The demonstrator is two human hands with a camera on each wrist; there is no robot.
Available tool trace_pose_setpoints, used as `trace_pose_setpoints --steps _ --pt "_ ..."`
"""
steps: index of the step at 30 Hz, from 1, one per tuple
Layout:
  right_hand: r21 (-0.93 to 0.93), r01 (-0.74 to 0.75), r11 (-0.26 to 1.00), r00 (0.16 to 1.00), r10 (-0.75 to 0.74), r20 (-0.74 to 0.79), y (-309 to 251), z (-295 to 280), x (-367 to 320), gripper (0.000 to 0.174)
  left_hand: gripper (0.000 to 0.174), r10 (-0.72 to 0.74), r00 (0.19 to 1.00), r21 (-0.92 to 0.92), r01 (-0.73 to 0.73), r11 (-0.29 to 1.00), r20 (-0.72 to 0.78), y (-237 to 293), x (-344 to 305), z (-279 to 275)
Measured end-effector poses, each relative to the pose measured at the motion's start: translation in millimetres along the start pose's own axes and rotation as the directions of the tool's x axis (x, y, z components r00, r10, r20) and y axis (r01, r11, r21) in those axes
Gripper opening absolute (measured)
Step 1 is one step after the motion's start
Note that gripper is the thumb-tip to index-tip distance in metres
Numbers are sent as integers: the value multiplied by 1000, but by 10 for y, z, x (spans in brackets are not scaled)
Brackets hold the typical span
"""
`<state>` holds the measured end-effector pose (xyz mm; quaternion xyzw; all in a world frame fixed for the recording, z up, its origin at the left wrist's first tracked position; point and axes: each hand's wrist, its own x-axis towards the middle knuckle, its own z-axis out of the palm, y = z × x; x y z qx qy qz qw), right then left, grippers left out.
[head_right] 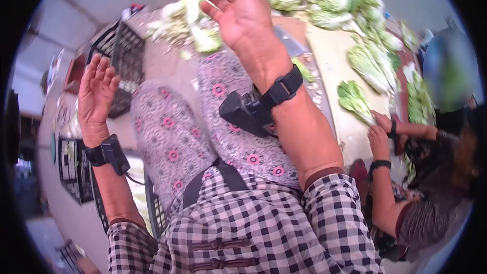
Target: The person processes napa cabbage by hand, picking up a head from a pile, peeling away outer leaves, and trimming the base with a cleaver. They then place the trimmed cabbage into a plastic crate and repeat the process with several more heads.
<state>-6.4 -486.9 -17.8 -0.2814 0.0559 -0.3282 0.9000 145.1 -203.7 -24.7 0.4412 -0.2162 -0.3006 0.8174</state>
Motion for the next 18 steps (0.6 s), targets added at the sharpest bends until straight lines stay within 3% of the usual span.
trace_pose_setpoints --steps 3,4,5,6,7,9,10,11,13,14,16,18 --pt "-122 -221 968 950 242 197 422 275 -172 44 32 93 965 87 -74 994 -246 211 -713 -533" --pt "-71 -312 947 912 320 257 537 311 -177 22 32 150 926 160 -100 982 -347 297 -1029 -699" --pt "-118 -369 922 877 387 285 647 335 -244 23 33 199 870 291 -68 954 -451 377 -1336 -839" --pt "-157 -407 900 815 435 382 742 278 -247 27 38 295 763 476 18 879 -575 406 -1626 -899" --pt "-218 -365 905 856 418 303 811 495 -449 26 37 341 718 550 69 832 -606 454 -1953 -1189" --pt "-289 -384 877 788 475 393 997 523 -521 32 30 516 461 662 240 710 -722 449 -2581 -1542" --pt "-325 -407 854 756 514 405 1087 554 -579 34 29 570 352 666 290 687 -742 420 -2912 -1760" --pt "-395 -421 817 724 565 397 1201 585 -653 34 32 533 269 597 341 726 -802 401 -3327 -2180" --pt "-515 -425 744 663 643 383 1367 602 -754 34 34 649 143 619 505 601 -747 190 -3895 -2553" --pt "-562 -434 704 623 685 376 1442 586 -809 34 35 699 93 606 589 535 -709 55 -4148 -2643" --pt "-633 -430 644 588 732 345 1435 718 -858 32 41 651 82 496 721 484 -755 -156 -4522 -2724" --pt "-655 -434 619 585 746 318 1441 735 -826 31 47 644 100 376 874 307 -759 -264 -4717 -2712"
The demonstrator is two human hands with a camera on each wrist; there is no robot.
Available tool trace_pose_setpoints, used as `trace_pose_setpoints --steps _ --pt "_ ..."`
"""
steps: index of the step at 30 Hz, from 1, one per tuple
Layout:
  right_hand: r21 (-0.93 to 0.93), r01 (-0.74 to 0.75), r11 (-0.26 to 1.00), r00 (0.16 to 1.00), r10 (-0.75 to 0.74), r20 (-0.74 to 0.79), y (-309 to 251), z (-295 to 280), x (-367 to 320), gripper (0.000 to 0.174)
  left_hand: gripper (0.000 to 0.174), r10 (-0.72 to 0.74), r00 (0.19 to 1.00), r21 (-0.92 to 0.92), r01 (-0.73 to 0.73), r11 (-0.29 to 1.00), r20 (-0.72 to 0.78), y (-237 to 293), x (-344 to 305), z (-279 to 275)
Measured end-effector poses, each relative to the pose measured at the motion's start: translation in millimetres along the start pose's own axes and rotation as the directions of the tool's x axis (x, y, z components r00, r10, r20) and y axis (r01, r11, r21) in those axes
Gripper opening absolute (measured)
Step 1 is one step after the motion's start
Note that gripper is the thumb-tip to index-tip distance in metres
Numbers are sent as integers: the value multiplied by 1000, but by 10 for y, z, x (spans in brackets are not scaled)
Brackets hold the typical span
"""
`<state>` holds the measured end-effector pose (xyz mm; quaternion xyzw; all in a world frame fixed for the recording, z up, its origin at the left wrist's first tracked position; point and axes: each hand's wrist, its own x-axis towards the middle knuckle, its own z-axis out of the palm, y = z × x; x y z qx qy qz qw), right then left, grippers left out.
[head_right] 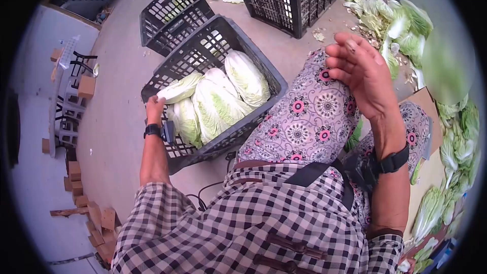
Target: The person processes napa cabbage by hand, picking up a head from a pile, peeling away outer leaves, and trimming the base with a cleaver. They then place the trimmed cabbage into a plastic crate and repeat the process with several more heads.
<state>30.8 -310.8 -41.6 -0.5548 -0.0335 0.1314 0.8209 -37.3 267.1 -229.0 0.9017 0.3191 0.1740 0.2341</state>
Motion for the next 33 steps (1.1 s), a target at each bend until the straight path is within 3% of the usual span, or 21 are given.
trace_pose_setpoints --steps 2,3,4,5,6,9,12,15,18,20,21,24,26,28,32,33 --pt "49 -6 999 1000 6 -7 -32 -27 -5 30 49 -12 1000 225 5 974 26 34 -92 9" --pt "59 -14 998 1000 15 -14 -46 -33 -8 30 52 -101 994 27 102 994 -29 -38 -71 65" --pt "62 -20 998 999 23 -43 -40 -114 -50 30 51 -230 970 -275 244 930 83 -116 -42 287" --pt "55 -23 998 999 25 -35 -46 -115 -55 30 50 -333 919 -527 393 753 210 -242 -17 364" --pt "49 -25 998 999 26 -26 -47 -112 -56 29 49 -382 852 -704 515 489 358 -202 -37 339" --pt "48 -25 999 1000 26 -7 -59 -114 -42 29 42 -357 874 -852 438 285 330 -13 -59 390" --pt "49 -31 998 999 32 -8 -74 -114 -13 30 42 -455 804 -831 514 212 382 186 1 355" --pt "45 -32 998 999 32 -12 -73 -121 10 30 49 -507 791 -769 546 333 342 311 -10 357" --pt "50 -30 998 999 31 -19 -66 -155 11 30 56 -436 831 -800 504 326 346 271 19 450" --pt "50 -28 998 999 29 -24 -57 -184 -6 30 60 -331 838 -835 513 201 435 235 81 439" --pt "50 -28 998 999 29 -28 -54 -193 -17 30 61 -366 822 -823 529 205 437 290 55 392" --pt "62 -19 998 1000 19 -11 -36 -227 -28 30 64 -463 835 -838 460 294 296 218 73 492" --pt "62 -12 998 1000 12 -7 -30 -257 -45 30 67 -550 784 -757 538 372 287 222 41 482" --pt "51 -6 999 1000 7 -14 -32 -257 -59 30 68 -495 804 -747 543 384 330 164 27 469" --pt "40 -17 999 999 18 -27 -34 -381 -153 30 65 -410 818 -851 500 158 404 554 -204 417" --pt "41 -17 999 1000 17 -20 -40 -380 -157 30 63 -490 799 -860 480 172 348 644 -193 420"
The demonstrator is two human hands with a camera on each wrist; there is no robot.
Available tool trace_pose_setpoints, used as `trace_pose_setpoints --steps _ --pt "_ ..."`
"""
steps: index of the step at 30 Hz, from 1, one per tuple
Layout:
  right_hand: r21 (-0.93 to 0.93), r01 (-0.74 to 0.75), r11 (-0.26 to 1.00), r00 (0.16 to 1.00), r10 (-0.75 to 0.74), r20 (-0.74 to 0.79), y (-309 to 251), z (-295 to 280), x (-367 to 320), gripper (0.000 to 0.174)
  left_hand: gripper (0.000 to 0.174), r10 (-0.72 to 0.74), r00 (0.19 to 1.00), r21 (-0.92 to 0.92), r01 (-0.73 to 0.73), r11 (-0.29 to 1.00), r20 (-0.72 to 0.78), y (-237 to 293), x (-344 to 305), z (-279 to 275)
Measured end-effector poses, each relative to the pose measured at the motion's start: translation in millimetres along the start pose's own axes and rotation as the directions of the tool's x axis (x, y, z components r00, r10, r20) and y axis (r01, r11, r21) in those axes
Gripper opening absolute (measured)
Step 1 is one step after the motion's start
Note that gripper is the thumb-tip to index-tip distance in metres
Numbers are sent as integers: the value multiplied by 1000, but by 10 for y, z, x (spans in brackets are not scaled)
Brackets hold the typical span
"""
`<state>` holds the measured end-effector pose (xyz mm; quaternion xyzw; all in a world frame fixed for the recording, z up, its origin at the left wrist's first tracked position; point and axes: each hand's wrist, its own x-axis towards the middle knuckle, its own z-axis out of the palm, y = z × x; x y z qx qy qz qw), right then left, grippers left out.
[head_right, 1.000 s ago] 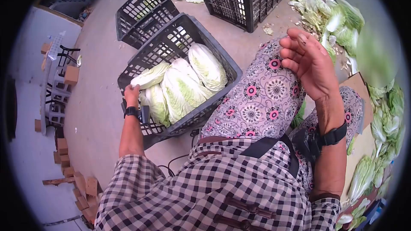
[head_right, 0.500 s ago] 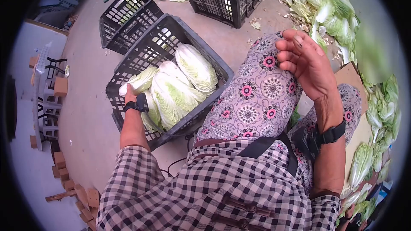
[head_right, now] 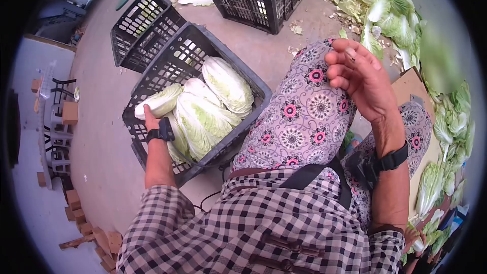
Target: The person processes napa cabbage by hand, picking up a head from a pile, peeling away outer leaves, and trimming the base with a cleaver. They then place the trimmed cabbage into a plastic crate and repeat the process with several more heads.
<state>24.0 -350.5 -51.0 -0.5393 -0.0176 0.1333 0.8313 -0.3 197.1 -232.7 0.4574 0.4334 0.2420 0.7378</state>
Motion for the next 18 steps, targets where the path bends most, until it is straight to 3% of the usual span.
trace_pose_setpoints --steps 2,6,10,12,15,16,18 --pt "0 1 1000 1000 -1 1 -15 -7 -26 29 60 51 982 6 -50 999 -184 30 -60 194" --pt "-4 -16 1000 1000 16 -1 -8 -36 -66 29 51 418 908 55 -419 906 26 274 -493 603" --pt "27 -5 1000 1000 4 27 15 -95 -137 29 53 446 812 -285 -357 890 377 783 -1100 995" --pt "22 32 999 999 -33 39 15 -160 -176 29 54 464 699 -389 -280 878 544 971 -1449 1274" --pt "-4 146 989 988 -146 -46 -45 -106 -248 27 51 493 479 -336 -379 862 726 1030 -1832 1613" --pt "-60 129 990 989 -133 -66 -98 -99 -248 43 53 470 469 -275 -424 863 748 1042 -2031 1752" --pt "-253 326 911 939 -343 -23 -145 -44 -272 67 58 346 326 -140 -518 844 880 1005 -2516 1991"
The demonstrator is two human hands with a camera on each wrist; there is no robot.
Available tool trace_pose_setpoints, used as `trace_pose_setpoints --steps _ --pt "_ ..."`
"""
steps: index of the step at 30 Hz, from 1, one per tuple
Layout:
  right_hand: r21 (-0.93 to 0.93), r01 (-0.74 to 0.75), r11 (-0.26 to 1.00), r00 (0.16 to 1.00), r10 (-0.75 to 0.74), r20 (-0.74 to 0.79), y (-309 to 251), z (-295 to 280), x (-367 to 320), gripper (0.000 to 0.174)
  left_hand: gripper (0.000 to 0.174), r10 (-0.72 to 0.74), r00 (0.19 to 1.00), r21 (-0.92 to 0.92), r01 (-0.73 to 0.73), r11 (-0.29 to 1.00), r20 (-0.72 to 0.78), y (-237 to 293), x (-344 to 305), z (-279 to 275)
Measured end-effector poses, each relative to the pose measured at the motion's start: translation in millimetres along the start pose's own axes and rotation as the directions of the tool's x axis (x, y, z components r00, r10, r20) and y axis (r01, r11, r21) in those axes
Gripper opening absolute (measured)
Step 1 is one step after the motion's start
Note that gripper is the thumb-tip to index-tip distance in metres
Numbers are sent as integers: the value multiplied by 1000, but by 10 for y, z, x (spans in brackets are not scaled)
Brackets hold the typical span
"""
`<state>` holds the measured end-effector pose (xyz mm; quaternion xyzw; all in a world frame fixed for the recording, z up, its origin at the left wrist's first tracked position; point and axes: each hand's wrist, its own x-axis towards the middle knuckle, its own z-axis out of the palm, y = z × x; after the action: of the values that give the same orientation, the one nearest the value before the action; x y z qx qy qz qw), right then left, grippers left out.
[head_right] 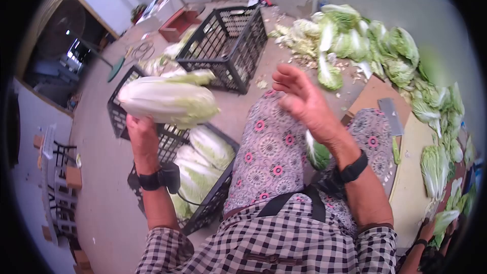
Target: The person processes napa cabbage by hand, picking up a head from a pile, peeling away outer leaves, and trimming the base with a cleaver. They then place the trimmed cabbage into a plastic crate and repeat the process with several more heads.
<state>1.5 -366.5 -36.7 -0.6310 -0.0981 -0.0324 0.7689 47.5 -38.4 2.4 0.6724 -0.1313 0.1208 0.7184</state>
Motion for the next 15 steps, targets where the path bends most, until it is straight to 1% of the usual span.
trace_pose_setpoints --steps 1,2,3,4,5,6,7,8,9,10,11,12,13,14,15 --pt "-100 100 990 995 -100 3 -37 15 -20 79 61 -36 993 79 28 996 110 76 -8 268" --pt "-246 183 952 983 -174 57 -92 4 -33 90 66 -47 973 43 39 998 225 146 -25 547" --pt "-384 256 887 966 -228 119 -145 -1 -60 100 70 -56 940 11 56 998 337 191 -48 813" --pt "-397 276 875 959 -223 176 -194 41 -94 96 71 38 891 15 -50 999 452 203 -60 1065" --pt "-411 293 863 949 -211 234 -251 63 -132 92 72 129 822 2 -156 988 555 221 -57 1287" --pt "-342 239 909 966 -186 181 -261 34 -190 92 71 233 752 67 -345 936 617 239 -45 1445" --pt "-263 193 945 978 -163 132 -245 -3 -236 92 69 264 765 25 -343 939 588 278 -45 1566" --pt "-175 153 973 986 -139 87 -254 -41 -268 92 70 225 778 -24 -261 965 587 326 -36 1693" --pt "-137 166 976 986 -165 22 -288 -73 -300 92 71 176 790 -66 -170 983 587 358 -32 1803" --pt "-99 183 978 981 -188 -40 -319 -104 -330 92 81 189 761 -106 -158 982 621 317 19 1866" --pt "-59 203 977 973 -208 -104 -344 -128 -358 91 84 225 733 -76 -232 970 641 336 3 1945" --pt "50 253 966 959 -244 -143 -374 -137 -362 92 86 259 705 -47 -305 951 660 367 -25 2011" --pt "52 288 956 940 -272 -207 -395 -157 -361 93 89 290 678 -17 -379 925 676 391 -65 2058" --pt "54 323 945 916 -298 -270 -406 -190 -353 94 90 220 656 4 -322 947 722 385 -125 2114" --pt "54 357 933 888 -321 -330 -405 -221 -347 95 88 195 685 16 -288 957 702 344 -149 2143"
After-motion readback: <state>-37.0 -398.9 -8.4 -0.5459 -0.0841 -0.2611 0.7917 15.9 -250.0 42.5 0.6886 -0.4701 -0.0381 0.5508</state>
